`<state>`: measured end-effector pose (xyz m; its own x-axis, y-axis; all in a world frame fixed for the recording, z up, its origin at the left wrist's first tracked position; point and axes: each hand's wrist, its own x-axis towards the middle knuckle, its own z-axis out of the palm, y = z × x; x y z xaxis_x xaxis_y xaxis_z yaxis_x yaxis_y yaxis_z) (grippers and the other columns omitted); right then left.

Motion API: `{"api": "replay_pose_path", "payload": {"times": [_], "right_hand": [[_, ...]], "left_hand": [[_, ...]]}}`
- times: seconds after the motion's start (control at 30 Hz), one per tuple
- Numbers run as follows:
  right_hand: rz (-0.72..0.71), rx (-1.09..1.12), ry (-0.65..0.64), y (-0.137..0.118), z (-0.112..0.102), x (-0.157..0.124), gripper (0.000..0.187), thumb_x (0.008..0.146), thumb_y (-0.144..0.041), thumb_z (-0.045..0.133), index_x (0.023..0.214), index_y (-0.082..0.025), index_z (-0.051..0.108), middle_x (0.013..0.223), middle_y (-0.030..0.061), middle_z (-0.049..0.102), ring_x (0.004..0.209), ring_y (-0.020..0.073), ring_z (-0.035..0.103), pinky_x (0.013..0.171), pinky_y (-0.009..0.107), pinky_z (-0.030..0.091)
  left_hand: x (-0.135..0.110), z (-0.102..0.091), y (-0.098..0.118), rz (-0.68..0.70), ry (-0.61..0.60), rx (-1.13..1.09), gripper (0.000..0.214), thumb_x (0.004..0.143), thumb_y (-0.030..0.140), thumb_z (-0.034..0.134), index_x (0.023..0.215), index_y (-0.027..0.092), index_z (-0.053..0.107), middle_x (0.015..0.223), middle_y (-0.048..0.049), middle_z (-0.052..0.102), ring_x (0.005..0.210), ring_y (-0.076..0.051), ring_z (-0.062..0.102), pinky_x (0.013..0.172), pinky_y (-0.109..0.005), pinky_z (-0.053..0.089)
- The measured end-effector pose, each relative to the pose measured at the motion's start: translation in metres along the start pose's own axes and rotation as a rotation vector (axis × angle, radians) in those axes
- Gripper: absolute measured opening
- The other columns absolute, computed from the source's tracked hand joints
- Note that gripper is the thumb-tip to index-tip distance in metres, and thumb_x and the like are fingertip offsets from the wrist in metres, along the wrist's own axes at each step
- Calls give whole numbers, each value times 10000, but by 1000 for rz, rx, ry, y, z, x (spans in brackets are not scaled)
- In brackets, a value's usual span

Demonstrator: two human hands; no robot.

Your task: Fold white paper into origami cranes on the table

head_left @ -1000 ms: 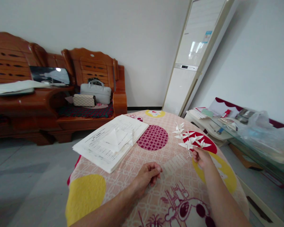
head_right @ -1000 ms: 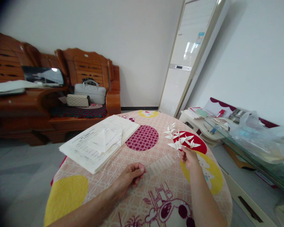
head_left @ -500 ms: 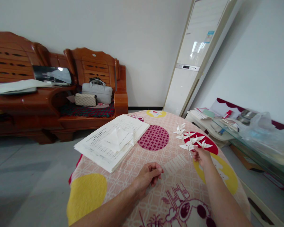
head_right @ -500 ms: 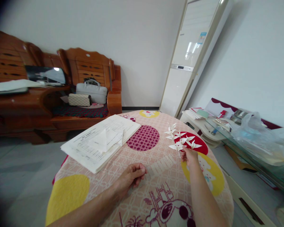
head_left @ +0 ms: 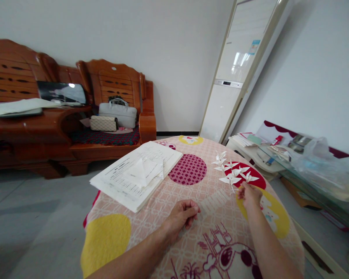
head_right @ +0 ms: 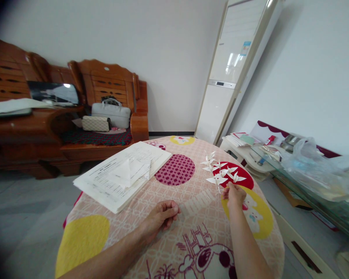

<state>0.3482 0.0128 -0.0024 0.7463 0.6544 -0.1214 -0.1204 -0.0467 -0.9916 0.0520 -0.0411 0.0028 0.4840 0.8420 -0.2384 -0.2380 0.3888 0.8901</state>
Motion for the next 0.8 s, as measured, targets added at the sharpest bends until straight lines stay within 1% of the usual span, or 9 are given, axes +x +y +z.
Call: {"api": "replay_pose_path", "payload": {"times": [0.1,0.33,0.4,0.47,0.57,0.67,0.73,0.77,0.8], "right_hand": [[-45,-46,-76,4,3,-26,280,669,-416,684,631,-193,519,378,-67,484,268,98,426,238,186,292],[-118,-181,-366,17,14,-110,304,723,-440,661,632,-163,577,387,-53,493,267,87,413,245,167,242],[-137,-232,-467,17,18,-132,323,756,-458,629,641,-159,581,393,-50,493,278,89,423,260,168,252],[-164,-254,-515,8,22,-155,337,781,-469,605,646,-162,572,389,-57,475,286,84,420,277,169,268],[-223,-173,-571,-23,22,-202,353,814,-488,591,676,-163,580,404,-62,470,311,73,413,311,169,297],[-372,-82,-672,-62,5,-259,333,868,-479,542,721,-189,611,428,-43,509,344,86,449,357,187,347],[-613,-100,-756,-83,-21,-295,338,848,-522,531,726,-232,654,440,-12,552,367,121,502,376,224,386],[-733,-127,-768,-91,-37,-310,326,821,-551,542,722,-268,670,449,-2,566,394,144,536,392,247,409],[-770,-131,-762,-98,-54,-323,294,776,-570,578,706,-302,676,453,5,575,418,162,561,396,261,414]], "left_hand": [[1,0,-2,6,13,12,337,691,431,696,652,141,528,538,29,527,381,-32,368,387,-169,227],[0,2,-2,29,11,86,340,697,441,648,602,156,489,493,38,501,369,-40,372,386,-174,236],[1,1,-1,41,13,107,337,703,442,632,594,158,489,474,43,484,367,-42,368,387,-177,239],[1,-1,-1,53,20,124,333,703,444,621,592,160,488,469,44,480,372,-46,374,391,-180,246],[2,-2,-2,81,29,145,327,692,443,624,598,159,494,489,41,495,382,-46,378,399,-181,252],[3,-3,-5,115,18,164,324,686,442,623,596,157,499,500,38,503,386,-44,374,403,-184,253],[3,-2,-6,133,5,195,324,688,440,623,592,156,500,506,36,506,388,-43,374,407,-186,257],[4,-2,-6,142,-3,218,326,688,440,624,588,157,498,507,36,505,387,-43,372,407,-187,257],[4,-2,-6,149,-16,241,328,689,440,623,584,158,493,505,36,502,385,-42,369,406,-189,257]]}}
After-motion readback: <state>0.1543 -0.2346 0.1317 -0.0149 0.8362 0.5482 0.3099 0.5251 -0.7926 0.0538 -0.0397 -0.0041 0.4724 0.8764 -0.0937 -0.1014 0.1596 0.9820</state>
